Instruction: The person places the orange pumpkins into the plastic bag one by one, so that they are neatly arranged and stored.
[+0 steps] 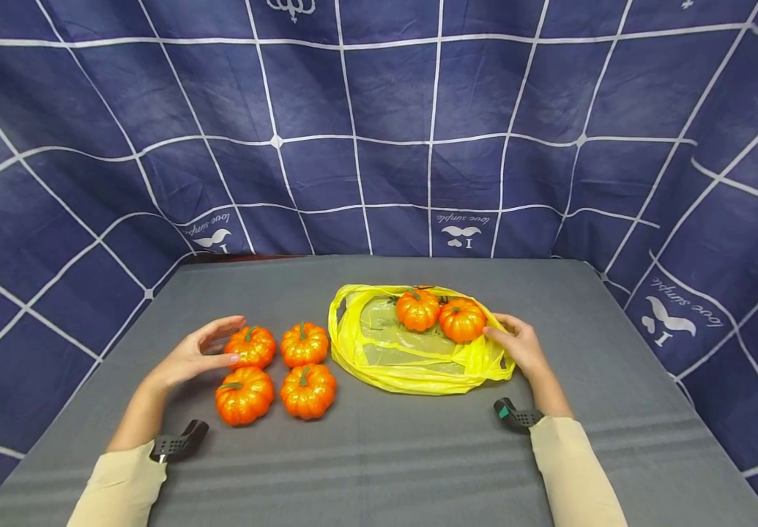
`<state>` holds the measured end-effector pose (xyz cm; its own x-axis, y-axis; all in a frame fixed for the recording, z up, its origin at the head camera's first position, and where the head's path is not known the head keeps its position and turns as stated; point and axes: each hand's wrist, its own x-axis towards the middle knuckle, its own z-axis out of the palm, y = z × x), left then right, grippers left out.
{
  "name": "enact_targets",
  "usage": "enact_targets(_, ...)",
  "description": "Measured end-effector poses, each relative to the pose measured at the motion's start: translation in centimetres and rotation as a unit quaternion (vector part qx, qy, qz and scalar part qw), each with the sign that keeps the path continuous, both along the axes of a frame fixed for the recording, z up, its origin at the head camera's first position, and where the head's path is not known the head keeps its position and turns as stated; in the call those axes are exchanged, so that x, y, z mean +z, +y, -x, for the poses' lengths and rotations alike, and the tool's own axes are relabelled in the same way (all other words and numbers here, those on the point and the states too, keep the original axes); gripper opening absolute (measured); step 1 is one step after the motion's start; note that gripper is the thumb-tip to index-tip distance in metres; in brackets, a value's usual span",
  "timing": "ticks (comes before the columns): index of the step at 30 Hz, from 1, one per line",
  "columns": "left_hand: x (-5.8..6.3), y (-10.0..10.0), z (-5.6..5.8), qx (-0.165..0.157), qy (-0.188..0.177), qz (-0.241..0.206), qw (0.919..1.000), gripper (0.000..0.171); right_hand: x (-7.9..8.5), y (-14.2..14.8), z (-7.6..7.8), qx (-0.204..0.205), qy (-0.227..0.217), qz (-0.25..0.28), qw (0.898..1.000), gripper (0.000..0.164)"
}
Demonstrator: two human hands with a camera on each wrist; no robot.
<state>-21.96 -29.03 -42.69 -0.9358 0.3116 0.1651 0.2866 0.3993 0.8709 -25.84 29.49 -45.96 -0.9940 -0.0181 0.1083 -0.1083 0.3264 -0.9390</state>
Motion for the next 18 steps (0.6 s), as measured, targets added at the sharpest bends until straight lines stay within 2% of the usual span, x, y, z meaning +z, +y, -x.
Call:
enact_targets(11, -2.0, -0.2, 0.6, -0.017, -0.057, -0.069, 0.9959, 0.073, -0.2, 0.1, 0.2, 0.004, -0.004, 0.012, 1.0, 0.052)
enact_targets(18, -2.3, -0.1, 0.8, -0.005, -0.067, -0.067, 0.9955, 0.073, 0.0, 0.0, 0.0, 0.0, -0.006, 0.004, 1.0, 0.053)
